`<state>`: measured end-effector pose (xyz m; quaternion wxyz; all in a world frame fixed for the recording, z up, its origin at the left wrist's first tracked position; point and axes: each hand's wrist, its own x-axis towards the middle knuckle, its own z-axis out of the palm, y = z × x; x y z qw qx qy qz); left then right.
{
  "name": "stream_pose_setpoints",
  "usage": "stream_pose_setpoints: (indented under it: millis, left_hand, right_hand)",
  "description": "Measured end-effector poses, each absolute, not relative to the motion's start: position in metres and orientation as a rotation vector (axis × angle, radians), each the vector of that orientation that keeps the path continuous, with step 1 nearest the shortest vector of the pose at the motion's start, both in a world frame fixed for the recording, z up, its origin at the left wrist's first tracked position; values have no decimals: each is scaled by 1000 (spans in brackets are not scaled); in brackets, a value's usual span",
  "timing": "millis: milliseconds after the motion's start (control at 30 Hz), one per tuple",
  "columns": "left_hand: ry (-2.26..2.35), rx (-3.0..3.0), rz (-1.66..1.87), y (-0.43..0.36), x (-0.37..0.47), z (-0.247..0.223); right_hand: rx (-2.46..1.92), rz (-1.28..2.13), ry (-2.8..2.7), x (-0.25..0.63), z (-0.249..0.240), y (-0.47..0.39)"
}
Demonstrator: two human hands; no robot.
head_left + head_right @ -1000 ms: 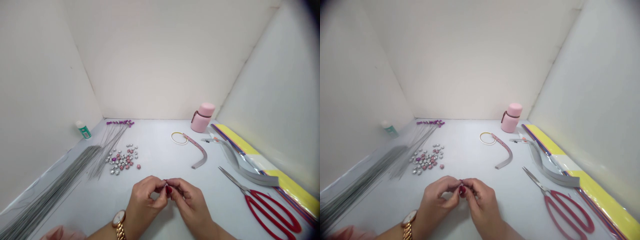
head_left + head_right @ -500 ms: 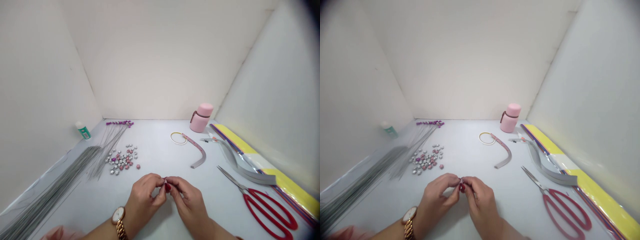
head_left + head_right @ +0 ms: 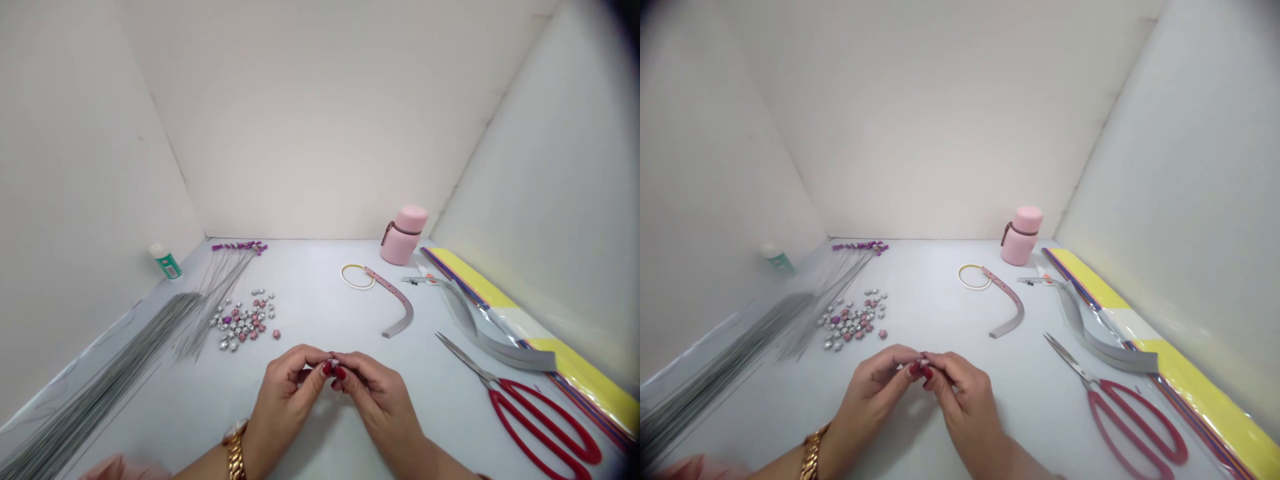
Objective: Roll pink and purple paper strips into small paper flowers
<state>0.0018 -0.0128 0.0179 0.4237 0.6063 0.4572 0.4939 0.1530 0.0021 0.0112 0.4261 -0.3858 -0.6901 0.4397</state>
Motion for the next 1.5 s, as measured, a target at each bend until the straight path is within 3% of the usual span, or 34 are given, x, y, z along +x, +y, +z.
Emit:
stream_pose_setpoints:
  millis: [533, 800, 1133, 1500]
  left_hand:
    - [1185, 1682, 1342, -17, 4, 18]
    - [1159, 1155, 1230, -10, 9, 15]
    - [1254, 1697, 1285, -14, 2, 15]
    - [1323, 1946, 1411, -15, 6, 16]
  right_hand:
    - [-1022, 1168, -1587, 153, 8, 4]
    - [-1017, 1052, -1701, 154, 12, 5]
    - [-987, 1043, -1745, 156, 9, 7]
    - [-914, 750, -1965, 154, 10, 1]
